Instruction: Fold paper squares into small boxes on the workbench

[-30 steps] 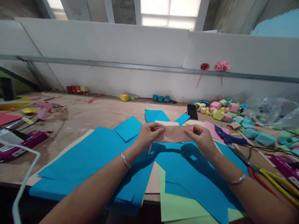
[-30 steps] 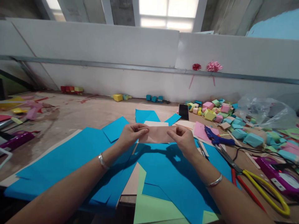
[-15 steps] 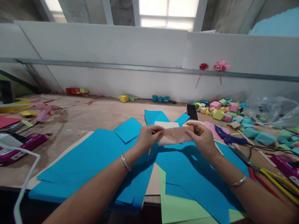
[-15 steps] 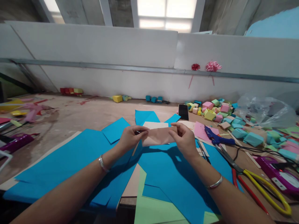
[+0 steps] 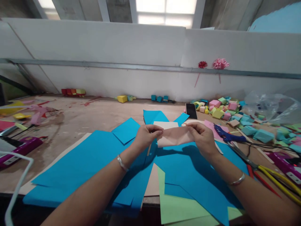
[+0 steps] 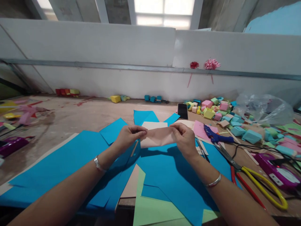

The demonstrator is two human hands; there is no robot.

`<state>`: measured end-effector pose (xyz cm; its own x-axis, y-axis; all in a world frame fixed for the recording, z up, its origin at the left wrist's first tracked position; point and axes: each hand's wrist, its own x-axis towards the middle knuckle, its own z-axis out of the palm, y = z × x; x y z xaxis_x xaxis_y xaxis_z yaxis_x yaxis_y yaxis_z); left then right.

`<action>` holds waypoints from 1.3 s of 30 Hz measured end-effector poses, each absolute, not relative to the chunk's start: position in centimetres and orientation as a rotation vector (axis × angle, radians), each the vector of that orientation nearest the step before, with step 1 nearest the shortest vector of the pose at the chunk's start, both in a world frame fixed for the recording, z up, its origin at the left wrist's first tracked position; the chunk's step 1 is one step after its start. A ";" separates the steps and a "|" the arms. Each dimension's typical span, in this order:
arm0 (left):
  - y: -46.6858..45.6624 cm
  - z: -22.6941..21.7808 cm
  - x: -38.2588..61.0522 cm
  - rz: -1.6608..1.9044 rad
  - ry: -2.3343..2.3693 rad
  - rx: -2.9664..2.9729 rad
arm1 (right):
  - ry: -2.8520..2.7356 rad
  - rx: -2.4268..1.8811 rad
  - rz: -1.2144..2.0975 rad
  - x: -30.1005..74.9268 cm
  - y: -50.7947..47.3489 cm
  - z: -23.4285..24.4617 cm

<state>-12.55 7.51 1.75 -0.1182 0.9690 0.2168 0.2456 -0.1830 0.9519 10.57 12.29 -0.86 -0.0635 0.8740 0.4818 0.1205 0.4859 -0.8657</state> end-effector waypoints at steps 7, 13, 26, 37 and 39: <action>7.5 1.9 -12.6 1.303 1.344 1.360 | -1.605 -0.970 0.699 10.6 12.2 -0.9; 7.1 2.7 -13.2 0.997 1.310 1.239 | -1.867 -1.134 0.570 11.3 12.5 -0.1; 7.0 1.7 -12.6 0.544 1.488 1.780 | -2.627 -1.336 0.425 12.0 11.7 1.5; 6.7 1.2 -11.8 0.421 1.376 2.536 | -2.730 -1.463 0.268 11.7 11.6 0.8; 6.5 1.2 -11.4 0.452 1.273 2.698 | -2.756 -1.457 0.231 11.7 11.7 0.8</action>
